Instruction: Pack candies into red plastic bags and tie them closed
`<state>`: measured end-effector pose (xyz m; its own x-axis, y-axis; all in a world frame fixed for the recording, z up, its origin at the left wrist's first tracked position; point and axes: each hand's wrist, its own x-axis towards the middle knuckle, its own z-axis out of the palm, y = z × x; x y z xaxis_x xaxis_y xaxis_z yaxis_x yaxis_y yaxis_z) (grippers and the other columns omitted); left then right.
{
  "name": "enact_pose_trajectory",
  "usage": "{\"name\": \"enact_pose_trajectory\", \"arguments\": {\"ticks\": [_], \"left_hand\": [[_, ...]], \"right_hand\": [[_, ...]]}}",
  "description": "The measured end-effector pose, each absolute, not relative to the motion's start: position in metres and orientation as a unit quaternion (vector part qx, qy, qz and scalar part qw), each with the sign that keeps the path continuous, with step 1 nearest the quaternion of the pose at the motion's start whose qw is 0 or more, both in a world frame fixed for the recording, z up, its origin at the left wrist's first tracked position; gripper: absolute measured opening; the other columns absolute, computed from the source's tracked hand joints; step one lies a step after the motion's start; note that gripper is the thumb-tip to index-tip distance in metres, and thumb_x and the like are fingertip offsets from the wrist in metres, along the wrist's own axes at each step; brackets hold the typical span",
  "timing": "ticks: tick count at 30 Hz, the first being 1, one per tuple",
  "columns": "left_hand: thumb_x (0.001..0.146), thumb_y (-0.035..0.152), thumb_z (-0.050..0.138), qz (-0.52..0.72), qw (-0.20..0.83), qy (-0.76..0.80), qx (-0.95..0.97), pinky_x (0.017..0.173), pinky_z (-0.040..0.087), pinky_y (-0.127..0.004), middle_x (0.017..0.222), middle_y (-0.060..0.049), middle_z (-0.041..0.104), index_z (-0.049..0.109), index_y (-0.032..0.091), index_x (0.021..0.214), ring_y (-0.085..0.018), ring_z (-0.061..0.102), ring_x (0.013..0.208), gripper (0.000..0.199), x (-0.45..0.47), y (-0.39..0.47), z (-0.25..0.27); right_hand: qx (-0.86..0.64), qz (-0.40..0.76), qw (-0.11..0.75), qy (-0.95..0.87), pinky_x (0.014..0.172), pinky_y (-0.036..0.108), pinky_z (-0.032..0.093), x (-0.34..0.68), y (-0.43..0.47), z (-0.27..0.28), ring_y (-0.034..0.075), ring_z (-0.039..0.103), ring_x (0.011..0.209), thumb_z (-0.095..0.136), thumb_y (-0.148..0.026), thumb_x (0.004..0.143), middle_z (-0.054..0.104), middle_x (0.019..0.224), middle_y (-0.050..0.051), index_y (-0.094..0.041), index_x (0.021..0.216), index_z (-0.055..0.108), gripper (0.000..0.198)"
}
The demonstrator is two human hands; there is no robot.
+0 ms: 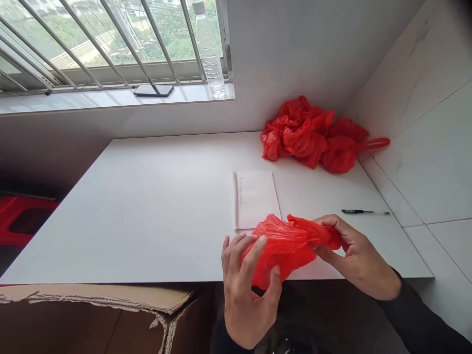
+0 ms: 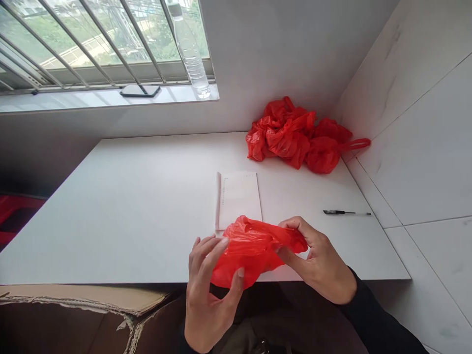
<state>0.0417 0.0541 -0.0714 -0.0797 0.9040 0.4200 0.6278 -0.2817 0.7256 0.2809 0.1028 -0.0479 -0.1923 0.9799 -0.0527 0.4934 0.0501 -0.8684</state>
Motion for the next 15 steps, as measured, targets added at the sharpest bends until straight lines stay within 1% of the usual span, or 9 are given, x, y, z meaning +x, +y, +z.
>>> {"name": "enact_pose_trajectory", "arguments": {"ticks": [2, 4, 6, 8, 9, 10, 12, 13, 15], "left_hand": [[0.086, 0.015, 0.068, 0.465, 0.168, 0.564, 0.661, 0.114, 0.038, -0.049, 0.105, -0.002, 0.065, 0.068, 0.028, 0.106, -0.022, 0.061, 0.109, 0.024, 0.040, 0.057, -0.062], [0.092, 0.015, 0.061, 0.512, 0.203, 0.588, 0.593, 0.102, 0.048, -0.041, 0.097, -0.002, 0.065, 0.067, 0.025, 0.097, -0.019, 0.063, 0.101, 0.013, 0.036, 0.058, -0.056], [0.093, 0.019, 0.061, 0.519, 0.208, 0.603, 0.569, 0.099, 0.049, -0.039, 0.111, -0.006, 0.065, 0.064, 0.025, 0.113, -0.022, 0.061, 0.110, 0.021, 0.034, 0.058, -0.050], [0.086, 0.026, 0.071, 0.465, 0.174, 0.582, 0.645, 0.108, 0.043, -0.046, 0.126, -0.010, 0.060, 0.055, 0.024, 0.134, -0.027, 0.055, 0.123, 0.050, 0.038, 0.060, -0.044], [0.083, 0.026, 0.074, 0.430, 0.149, 0.561, 0.691, 0.112, 0.039, -0.050, 0.127, -0.010, 0.060, 0.054, 0.024, 0.137, -0.028, 0.053, 0.123, 0.058, 0.042, 0.061, -0.041], [0.081, 0.023, 0.075, 0.405, 0.128, 0.541, 0.726, 0.115, 0.035, -0.053, 0.121, -0.009, 0.062, 0.057, 0.024, 0.133, -0.027, 0.055, 0.120, 0.055, 0.045, 0.063, -0.039], [0.084, 0.014, 0.068, 0.411, 0.119, 0.531, 0.731, 0.114, 0.037, -0.050, 0.103, -0.004, 0.064, 0.067, 0.024, 0.114, -0.021, 0.060, 0.104, 0.031, 0.049, 0.066, -0.036], [0.086, 0.010, 0.065, 0.438, 0.128, 0.546, 0.702, 0.109, 0.042, -0.045, 0.098, -0.003, 0.063, 0.069, 0.023, 0.105, -0.019, 0.060, 0.098, 0.023, 0.049, 0.066, -0.035], [0.088, 0.012, 0.065, 0.501, 0.136, 0.595, 0.614, 0.093, 0.050, -0.033, 0.098, -0.003, 0.059, 0.072, 0.024, 0.099, -0.016, 0.059, 0.094, 0.017, 0.044, 0.062, -0.032]], "right_hand": [[-0.554, 0.406, 0.312, -0.657, 0.076, 0.034, 0.052, 0.285, 0.100, -0.045, 0.023, 0.061, 0.090, 0.062, -0.048, 0.095, 0.065, 0.102, 0.003, -0.029, 0.108, 0.060, 0.024], [-0.551, 0.405, 0.341, -0.645, 0.079, 0.035, 0.052, 0.293, 0.099, -0.045, 0.025, 0.061, 0.101, 0.063, -0.046, 0.095, 0.064, 0.106, 0.003, -0.030, 0.106, 0.060, 0.020], [-0.546, 0.407, 0.374, -0.629, 0.081, 0.034, 0.054, 0.302, 0.097, -0.046, 0.026, 0.061, 0.105, 0.063, -0.044, 0.095, 0.064, 0.107, 0.003, -0.031, 0.105, 0.061, 0.017], [-0.541, 0.414, 0.388, -0.621, 0.082, 0.035, 0.054, 0.306, 0.097, -0.047, 0.025, 0.061, 0.104, 0.063, -0.043, 0.096, 0.064, 0.106, 0.003, -0.031, 0.105, 0.061, 0.016], [-0.540, 0.415, 0.387, -0.623, 0.082, 0.035, 0.055, 0.307, 0.097, -0.047, 0.026, 0.061, 0.104, 0.063, -0.044, 0.095, 0.064, 0.106, 0.003, -0.031, 0.106, 0.062, 0.016], [-0.541, 0.413, 0.383, -0.624, 0.081, 0.036, 0.055, 0.307, 0.097, -0.047, 0.026, 0.062, 0.105, 0.063, -0.044, 0.095, 0.065, 0.107, 0.003, -0.031, 0.106, 0.062, 0.017], [-0.559, 0.391, 0.388, -0.619, 0.081, 0.036, 0.055, 0.305, 0.097, -0.044, 0.027, 0.062, 0.106, 0.064, -0.045, 0.094, 0.065, 0.109, 0.004, -0.031, 0.107, 0.063, 0.019], [-0.573, 0.369, 0.400, -0.613, 0.080, 0.037, 0.055, 0.305, 0.095, -0.043, 0.027, 0.063, 0.104, 0.064, -0.045, 0.094, 0.066, 0.109, 0.004, -0.031, 0.108, 0.063, 0.020], [-0.592, 0.318, 0.418, -0.611, 0.079, 0.038, 0.055, 0.305, 0.088, -0.040, 0.027, 0.065, 0.099, 0.063, -0.048, 0.094, 0.067, 0.105, 0.005, -0.029, 0.107, 0.064, 0.024]]}}
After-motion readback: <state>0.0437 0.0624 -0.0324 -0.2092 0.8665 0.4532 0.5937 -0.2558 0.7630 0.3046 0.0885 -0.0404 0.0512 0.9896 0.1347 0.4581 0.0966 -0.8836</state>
